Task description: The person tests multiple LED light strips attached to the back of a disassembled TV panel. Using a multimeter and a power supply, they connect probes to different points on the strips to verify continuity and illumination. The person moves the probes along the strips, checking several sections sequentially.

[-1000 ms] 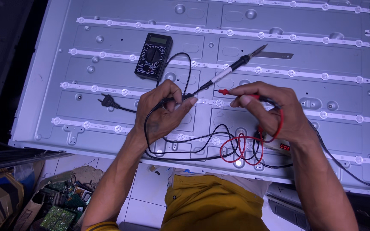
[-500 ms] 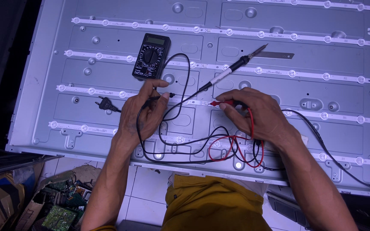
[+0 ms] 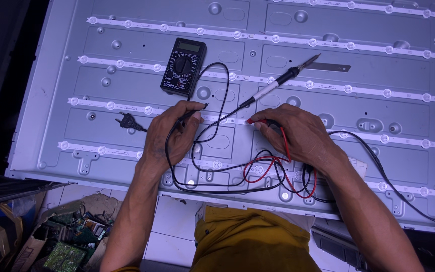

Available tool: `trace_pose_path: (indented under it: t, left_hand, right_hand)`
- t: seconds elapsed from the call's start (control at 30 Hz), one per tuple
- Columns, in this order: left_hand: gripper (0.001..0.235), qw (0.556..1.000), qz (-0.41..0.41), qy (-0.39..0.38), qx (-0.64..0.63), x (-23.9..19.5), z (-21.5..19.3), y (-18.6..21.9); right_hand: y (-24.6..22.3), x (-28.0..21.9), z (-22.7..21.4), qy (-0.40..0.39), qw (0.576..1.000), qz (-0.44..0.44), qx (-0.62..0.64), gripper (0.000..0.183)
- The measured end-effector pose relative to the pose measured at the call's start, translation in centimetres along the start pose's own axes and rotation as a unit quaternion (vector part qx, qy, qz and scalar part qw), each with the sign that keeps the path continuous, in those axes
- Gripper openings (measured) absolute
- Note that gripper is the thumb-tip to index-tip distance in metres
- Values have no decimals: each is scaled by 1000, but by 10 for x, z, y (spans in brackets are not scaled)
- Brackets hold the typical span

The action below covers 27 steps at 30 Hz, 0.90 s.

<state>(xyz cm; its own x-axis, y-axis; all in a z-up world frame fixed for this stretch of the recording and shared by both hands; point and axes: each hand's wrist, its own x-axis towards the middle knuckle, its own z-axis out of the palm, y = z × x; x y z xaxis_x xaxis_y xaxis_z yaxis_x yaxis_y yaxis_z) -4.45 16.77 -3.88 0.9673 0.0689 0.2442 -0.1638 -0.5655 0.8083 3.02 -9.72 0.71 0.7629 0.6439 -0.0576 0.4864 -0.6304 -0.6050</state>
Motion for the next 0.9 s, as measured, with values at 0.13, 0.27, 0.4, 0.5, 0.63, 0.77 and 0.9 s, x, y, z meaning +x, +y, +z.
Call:
trace_pose_path:
  t: [0.13, 0.27, 0.4, 0.5, 0.63, 0.77, 0.9]
  left_hand:
    - [18, 1000, 7, 8, -3, -1, -2, -2]
    - [19, 999, -17, 36, -10, -3, -11, 2]
    - [19, 995, -29, 91, 7, -7, -22, -10]
    - [20, 987, -77, 134, 36, -15, -34, -15]
    - [20, 978, -123, 146, 87, -24, -48, -22]
    - [25, 972, -165, 143, 90, -24, -55, -16]
    - [23, 961, -199, 153, 116, -25, -59, -27]
  right_hand:
    - [4, 5, 2, -8, 1000, -7, -22, 26]
    - [1, 7, 2, -16, 1000, 6, -25, 27]
    - [8, 8, 8, -30, 997, 35, -64, 28]
    - [-1, 12, 6, -53, 990, 67, -109, 29]
    - [-12, 15, 15, -71, 983, 71, -153, 29]
    - [-15, 19, 28, -69, 971, 55, -222, 28]
    - [-28, 23, 25, -78, 958, 76, -265, 32]
